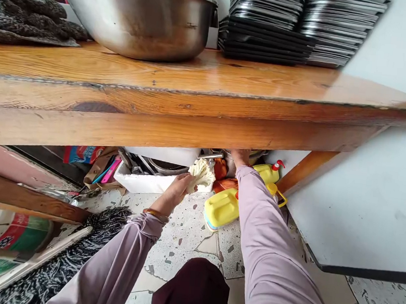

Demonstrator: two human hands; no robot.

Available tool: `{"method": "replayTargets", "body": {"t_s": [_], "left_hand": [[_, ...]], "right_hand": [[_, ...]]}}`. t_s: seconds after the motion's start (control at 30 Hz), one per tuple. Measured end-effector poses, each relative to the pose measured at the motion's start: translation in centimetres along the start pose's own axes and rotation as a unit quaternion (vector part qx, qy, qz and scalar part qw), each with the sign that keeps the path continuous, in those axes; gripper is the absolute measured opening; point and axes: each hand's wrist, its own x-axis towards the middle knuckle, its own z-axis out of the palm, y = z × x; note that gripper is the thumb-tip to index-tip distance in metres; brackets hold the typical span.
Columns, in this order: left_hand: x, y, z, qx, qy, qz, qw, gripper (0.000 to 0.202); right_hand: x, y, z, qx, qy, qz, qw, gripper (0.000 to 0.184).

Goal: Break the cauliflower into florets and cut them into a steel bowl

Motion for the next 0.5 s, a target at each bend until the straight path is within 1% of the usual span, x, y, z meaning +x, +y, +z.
{"method": "replayTargets", "body": {"t_s": [0.1, 0.17, 0.27, 0.33, 0.4, 0.5], "left_hand": [[0.0, 0.4, 1.0, -0.008, -0.007, 0.018, 1.0, 0.017], [0.0, 0.8, 1.3, -0.021, -0.005, 0.031, 0.999, 0.016], [0.2, 1.1, 1.8, -0.04, 0.001, 0.034, 0.999, 0.012], [0.4, 1.2, 2.1, -0.043, 0.004, 0.03, 0.999, 0.01], [0.7, 1.2, 2.5, -0.039, 0.002, 0.022, 0.999, 0.009], [1.1, 1.2, 2.9, -0.031, 0.017, 0.008, 0.999, 0.015]], "right_hand": [[-1.8, 1.0, -0.6, -0.045, 0.003, -0.007, 0.999, 0.028], [-3.5, 1.4, -1.5, -0.102, -0.002, -0.039, 0.994, 0.028], [-6.6, 1.6, -2.7, -0.178, -0.007, -0.097, 0.979, 0.028], [-8.4, 1.5, -3.1, -0.192, -0.011, -0.119, 0.974, 0.029], [-9.9, 1.3, -3.3, -0.196, -0.029, -0.136, 0.971, 0.03], [-11.1, 1.2, -3.2, -0.195, -0.058, -0.143, 0.969, 0.03]]}}
